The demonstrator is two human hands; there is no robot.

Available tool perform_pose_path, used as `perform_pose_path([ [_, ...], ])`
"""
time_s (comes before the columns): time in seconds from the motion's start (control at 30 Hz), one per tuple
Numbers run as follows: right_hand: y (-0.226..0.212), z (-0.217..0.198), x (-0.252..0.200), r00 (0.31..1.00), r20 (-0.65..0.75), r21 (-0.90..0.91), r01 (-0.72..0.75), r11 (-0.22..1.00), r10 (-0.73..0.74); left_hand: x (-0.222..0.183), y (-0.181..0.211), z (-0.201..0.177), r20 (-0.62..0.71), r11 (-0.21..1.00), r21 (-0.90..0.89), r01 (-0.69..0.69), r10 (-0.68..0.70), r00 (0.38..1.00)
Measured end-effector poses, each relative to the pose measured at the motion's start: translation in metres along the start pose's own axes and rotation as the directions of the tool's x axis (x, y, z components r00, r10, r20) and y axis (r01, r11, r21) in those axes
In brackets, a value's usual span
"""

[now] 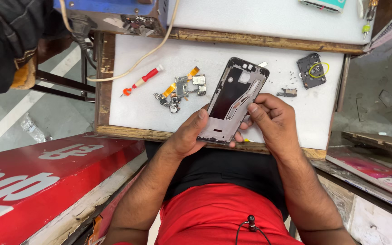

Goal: The person disassembles a smartphone, removes the back cover, and detaches internal components including the motherboard and camera module. They clean the motherboard with a toothbrush and liquid, then reassemble the camera module and other parts on the workbench.

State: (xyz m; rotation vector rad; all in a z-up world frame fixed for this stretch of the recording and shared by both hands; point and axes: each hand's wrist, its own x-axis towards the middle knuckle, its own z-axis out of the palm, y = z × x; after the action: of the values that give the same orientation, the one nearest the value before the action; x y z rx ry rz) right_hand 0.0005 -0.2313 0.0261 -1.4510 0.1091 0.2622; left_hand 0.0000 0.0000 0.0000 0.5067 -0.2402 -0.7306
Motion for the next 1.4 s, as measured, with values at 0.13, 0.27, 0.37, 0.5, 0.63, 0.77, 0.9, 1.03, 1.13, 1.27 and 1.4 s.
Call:
perform_pose_path([
  [0.13, 0.013, -0.016, 0.0, 0.997, 0.012, 0.115, 0.069, 0.991, -0.071, 0.004, -0.01, -0.001, -0.264, 0.967, 0.249, 0.048, 0.02, 0.964],
  [0.27, 0.017, -0.017, -0.003, 0.987, 0.095, 0.275, 0.095, 0.957, -0.126, 0.01, -0.01, 0.001, -0.299, 0.915, 0.402, 0.04, 0.09, 0.95],
  [0.37, 0.015, -0.01, -0.004, 0.988, 0.105, 0.309, 0.074, 0.948, -0.112, 0.013, -0.008, 0.003, -0.313, 0.896, 0.436, 0.081, 0.067, 0.948],
  [0.5, 0.007, 0.0, 0.001, 0.992, 0.085, 0.328, 0.058, 0.943, -0.091, 0.015, -0.006, 0.002, -0.316, 0.893, 0.434, 0.117, 0.029, 0.948],
  [0.63, -0.001, 0.01, 0.006, 0.996, 0.067, 0.312, 0.031, 0.95, -0.055, 0.017, -0.006, -0.004, -0.268, 0.908, 0.391, 0.148, -0.041, 0.962],
  [0.77, -0.004, 0.024, 0.009, 0.995, 0.06, 0.107, 0.074, 0.991, -0.081, 0.014, -0.006, -0.012, -0.2, 0.959, 0.204, 0.197, -0.156, 0.967],
  [0.9, -0.002, 0.034, 0.01, 0.986, 0.068, -0.014, 0.155, 0.988, -0.154, 0.011, -0.007, -0.017, -0.183, 0.973, 0.131, 0.188, -0.163, 0.969],
  [1.03, -0.001, 0.036, 0.01, 0.986, 0.062, -0.022, 0.156, 0.988, -0.154, 0.01, -0.008, -0.019, -0.183, 0.972, 0.155, 0.177, -0.148, 0.972],
  [1.13, -0.001, 0.036, 0.009, 0.983, 0.072, -0.048, 0.172, 0.984, -0.168, 0.011, -0.008, -0.019, -0.163, 0.974, 0.154, 0.165, -0.14, 0.977],
  [1.27, -0.003, 0.037, 0.006, 0.982, 0.099, 0.015, 0.161, 0.987, -0.162, 0.009, -0.01, -0.022, -0.167, 0.978, 0.125, 0.168, -0.146, 0.975],
  [1.4, -0.008, 0.042, -0.003, 0.962, 0.127, -0.033, 0.246, 0.969, -0.24, 0.004, -0.014, -0.03, -0.129, 0.985, 0.072, 0.155, -0.145, 0.981],
])
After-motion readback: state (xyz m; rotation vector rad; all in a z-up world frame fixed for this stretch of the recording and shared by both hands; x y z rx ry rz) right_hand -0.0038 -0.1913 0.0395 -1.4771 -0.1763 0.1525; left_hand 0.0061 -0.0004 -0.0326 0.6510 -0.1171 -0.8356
